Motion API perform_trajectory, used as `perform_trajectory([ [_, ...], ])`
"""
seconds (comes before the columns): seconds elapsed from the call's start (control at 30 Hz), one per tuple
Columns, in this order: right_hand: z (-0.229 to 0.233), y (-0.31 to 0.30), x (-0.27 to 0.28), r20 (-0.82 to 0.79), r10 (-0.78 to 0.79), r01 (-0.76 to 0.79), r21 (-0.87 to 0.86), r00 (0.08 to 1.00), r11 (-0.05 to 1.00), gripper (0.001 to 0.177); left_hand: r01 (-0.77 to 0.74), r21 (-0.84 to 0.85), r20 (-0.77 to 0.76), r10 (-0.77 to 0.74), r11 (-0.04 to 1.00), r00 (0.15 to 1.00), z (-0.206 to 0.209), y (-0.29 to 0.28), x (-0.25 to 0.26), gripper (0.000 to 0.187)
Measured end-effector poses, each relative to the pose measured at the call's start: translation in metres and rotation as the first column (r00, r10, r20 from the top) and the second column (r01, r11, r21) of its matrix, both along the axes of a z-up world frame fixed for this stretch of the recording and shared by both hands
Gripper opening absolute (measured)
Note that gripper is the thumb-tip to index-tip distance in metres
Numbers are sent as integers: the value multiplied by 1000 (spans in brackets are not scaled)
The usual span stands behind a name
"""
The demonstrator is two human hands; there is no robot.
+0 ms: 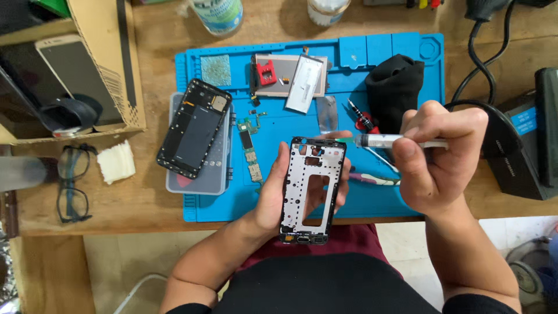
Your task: The person cleans the interior frame of a disassembled smartphone using a toothbrush and a syringe. They repeatedly brush the frame and apply liquid from the syringe to various areas, then continue brushing to remove residue.
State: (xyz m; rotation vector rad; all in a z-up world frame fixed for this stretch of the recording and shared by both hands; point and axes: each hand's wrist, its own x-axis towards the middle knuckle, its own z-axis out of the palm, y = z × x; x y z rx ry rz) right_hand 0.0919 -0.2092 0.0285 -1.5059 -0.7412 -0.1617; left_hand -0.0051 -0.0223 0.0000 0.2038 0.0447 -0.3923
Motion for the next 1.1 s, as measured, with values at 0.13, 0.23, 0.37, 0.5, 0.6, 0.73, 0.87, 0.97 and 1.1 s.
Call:
perform_trajectory([
  [0.13,2,-10,1,2,-17,17,-28,1000,999,21,-34,22,58,33,999,998,0,-3,2,80],
  [0.23,0,-14,2,9,-34,35,-35,999,999,21,-28,35,48,26,999,999,2,-3,2,80],
  [0.37,5,-13,1,-22,-42,41,-42,999,998,25,-23,43,45,21,999,999,2,-3,2,82],
  [0.5,0,-11,1,14,13,-13,-3,1000,1000,18,-30,90,45,26,995,999,6,-4,2,79],
  [0.6,3,-15,3,32,8,-7,-34,999,999,18,-42,88,48,38,995,998,3,-4,2,79],
  [0.73,2,-26,1,28,-66,68,-63,997,996,22,-70,70,42,67,995,997,1,-4,3,80],
  [0.87,4,-29,-1,35,-89,91,-49,995,995,22,-53,82,29,51,995,998,4,-5,3,81],
  [0.97,4,-28,-1,-19,-72,72,0,997,997,21,-67,104,63,61,992,996,4,-6,4,78],
  [1.1,3,-32,1,10,-40,41,-85,999,996,19,-80,64,30,78,995,997,1,-6,5,81],
])
